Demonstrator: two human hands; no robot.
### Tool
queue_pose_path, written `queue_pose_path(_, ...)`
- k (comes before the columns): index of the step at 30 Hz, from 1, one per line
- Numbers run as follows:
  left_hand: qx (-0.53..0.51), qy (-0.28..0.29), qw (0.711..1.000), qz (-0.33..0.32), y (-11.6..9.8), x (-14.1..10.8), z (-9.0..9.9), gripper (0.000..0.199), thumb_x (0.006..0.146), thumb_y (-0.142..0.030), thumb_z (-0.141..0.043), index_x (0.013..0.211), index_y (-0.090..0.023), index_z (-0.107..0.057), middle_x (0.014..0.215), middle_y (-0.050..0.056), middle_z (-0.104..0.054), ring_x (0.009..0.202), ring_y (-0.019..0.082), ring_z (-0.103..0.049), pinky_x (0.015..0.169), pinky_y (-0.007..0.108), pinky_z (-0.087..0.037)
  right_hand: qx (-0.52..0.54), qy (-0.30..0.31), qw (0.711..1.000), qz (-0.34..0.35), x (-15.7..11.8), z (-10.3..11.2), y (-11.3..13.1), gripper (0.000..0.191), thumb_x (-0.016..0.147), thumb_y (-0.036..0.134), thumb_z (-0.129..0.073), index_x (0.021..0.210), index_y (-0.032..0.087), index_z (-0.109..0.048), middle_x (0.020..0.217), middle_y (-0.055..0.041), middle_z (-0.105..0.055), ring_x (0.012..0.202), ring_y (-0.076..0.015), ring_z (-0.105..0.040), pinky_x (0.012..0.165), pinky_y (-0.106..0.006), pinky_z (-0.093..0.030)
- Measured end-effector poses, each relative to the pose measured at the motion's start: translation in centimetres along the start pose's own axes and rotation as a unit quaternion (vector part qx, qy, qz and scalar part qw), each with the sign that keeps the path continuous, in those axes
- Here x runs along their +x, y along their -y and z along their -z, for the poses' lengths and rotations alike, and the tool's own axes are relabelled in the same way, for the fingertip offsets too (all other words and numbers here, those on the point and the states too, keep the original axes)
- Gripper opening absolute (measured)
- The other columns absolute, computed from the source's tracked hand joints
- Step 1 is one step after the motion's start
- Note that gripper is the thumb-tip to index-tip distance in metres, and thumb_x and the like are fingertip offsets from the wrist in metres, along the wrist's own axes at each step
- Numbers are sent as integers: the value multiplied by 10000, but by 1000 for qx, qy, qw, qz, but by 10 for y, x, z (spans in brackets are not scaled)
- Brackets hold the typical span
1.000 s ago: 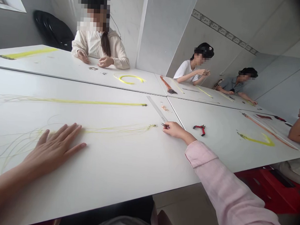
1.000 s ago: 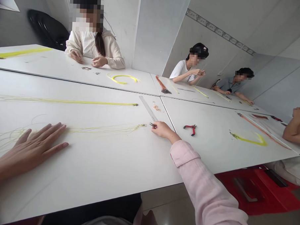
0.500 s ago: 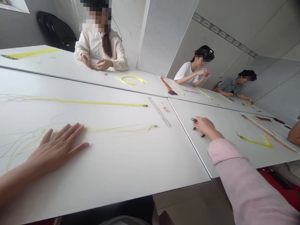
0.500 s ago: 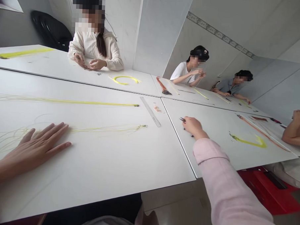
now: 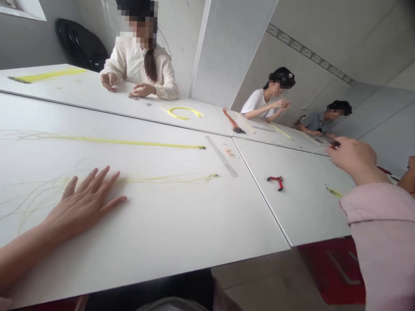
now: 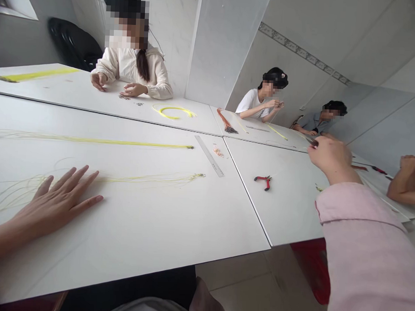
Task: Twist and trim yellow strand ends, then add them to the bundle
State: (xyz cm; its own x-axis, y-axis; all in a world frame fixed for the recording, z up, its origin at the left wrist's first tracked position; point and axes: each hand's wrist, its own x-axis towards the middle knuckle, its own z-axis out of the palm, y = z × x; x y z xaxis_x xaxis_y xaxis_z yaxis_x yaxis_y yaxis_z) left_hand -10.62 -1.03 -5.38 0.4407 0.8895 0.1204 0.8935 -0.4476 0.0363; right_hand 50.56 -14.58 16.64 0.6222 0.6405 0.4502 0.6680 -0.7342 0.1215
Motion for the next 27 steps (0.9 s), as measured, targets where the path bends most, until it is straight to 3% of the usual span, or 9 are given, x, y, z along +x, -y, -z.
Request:
queue_pose_path(3, -25, -68, 997, -4, -9, 0, 8, 634, 906, -481, -305, 1442, -155, -215, 1549, 148, -107, 1421, 315, -29, 1106, 558, -58, 188, -8, 976, 112, -30, 29, 59, 263, 772, 412, -614, 749, 150, -621, 795, -163, -629, 821, -237, -587, 641, -373, -353)
queue_pose_path(5, -85, -72, 994, 0, -23, 5, 20, 620, 908, -480, -319, 1437, -168, -230, 1542, 155, -146, 1418, 327, -54, 1101, 567, -92, 261, 18, 949, 177, -64, 39, 112, 258, 760, 426, -618, 781, 169, -627, 792, -84, -642, 742, -161, -578, 637, -308, -380)
queue_pose_path(9, -338, -38, 939, 47, -69, 23, 49, 566, 870, -545, -384, 1381, -308, -331, 1471, 84, -357, 1291, 346, -390, 981, 526, -380, 534, 215, 768, 282, -141, 26, 219, 190, 712, 351, -673, 739, 172, -615, 714, -7, -616, 632, -117, -515, 574, -253, -382)
queue_pose_path(12, -488, -95, 867, -4, -103, 32, 57, 416, 898, -471, -392, 1256, -275, -471, 1350, 61, -509, 1236, 254, -465, 1008, 424, -386, 652, 335, 640, 229, -183, 2, 272, 185, 709, 334, -667, 765, 171, -599, 737, -5, -622, 565, -88, -454, 497, -225, -334)
queue_pose_path(15, -581, -94, 808, -19, -120, 32, 50, 343, 913, -413, -395, 1184, -233, -506, 1237, 80, -590, 1193, 205, -506, 982, 362, -416, 710, 409, 556, 142, -203, -20, 293, 222, 723, 353, -652, 836, 179, -573, 790, -17, -652, 446, -44, -292, 425, -216, -225)
queue_pose_path(17, -606, -68, 792, -13, -123, 30, 42, 338, 892, -411, -448, 1168, -227, -513, 1200, 90, -606, 1159, 210, -532, 949, 361, -442, 729, 434, 518, 111, -208, -29, 295, 239, 714, 354, -665, 846, 184, -562, 781, -13, -651, 428, -33, -235, 417, -218, -178)
queue_pose_path(19, -608, -40, 793, -3, -122, 28, 36, 356, 865, -419, -496, 1173, -241, -516, 1165, 85, -615, 1101, 213, -563, 912, 369, -463, 730, 449, 506, 98, -211, -34, 295, 241, 714, 351, -670, 847, 186, -556, 774, -12, -647, 429, -34, -229, 417, -221, -166)
queue_pose_path(21, -600, -14, 800, 10, -119, 28, 35, 364, 847, -433, -517, 1165, -257, -527, 1089, 67, -631, 959, 193, -604, 827, 349, -492, 717, 454, 519, 98, -214, -37, 294, 230, 729, 357, -660, 842, 190, -551, 785, -15, -646, 433, -39, -243, 418, -224, -184)
queue_pose_path(27, -571, 65, 817, 49, -115, 32, 41, 299, 820, -474, -523, 992, -247, -614, 786, 1, -578, 564, 104, -452, 495, 224, -383, 674, 317, 647, 163, -225, -38, 295, 135, 767, 322, -633, 809, 218, -557, 801, 1, -594, 519, -84, -364, 496, -243, -339)
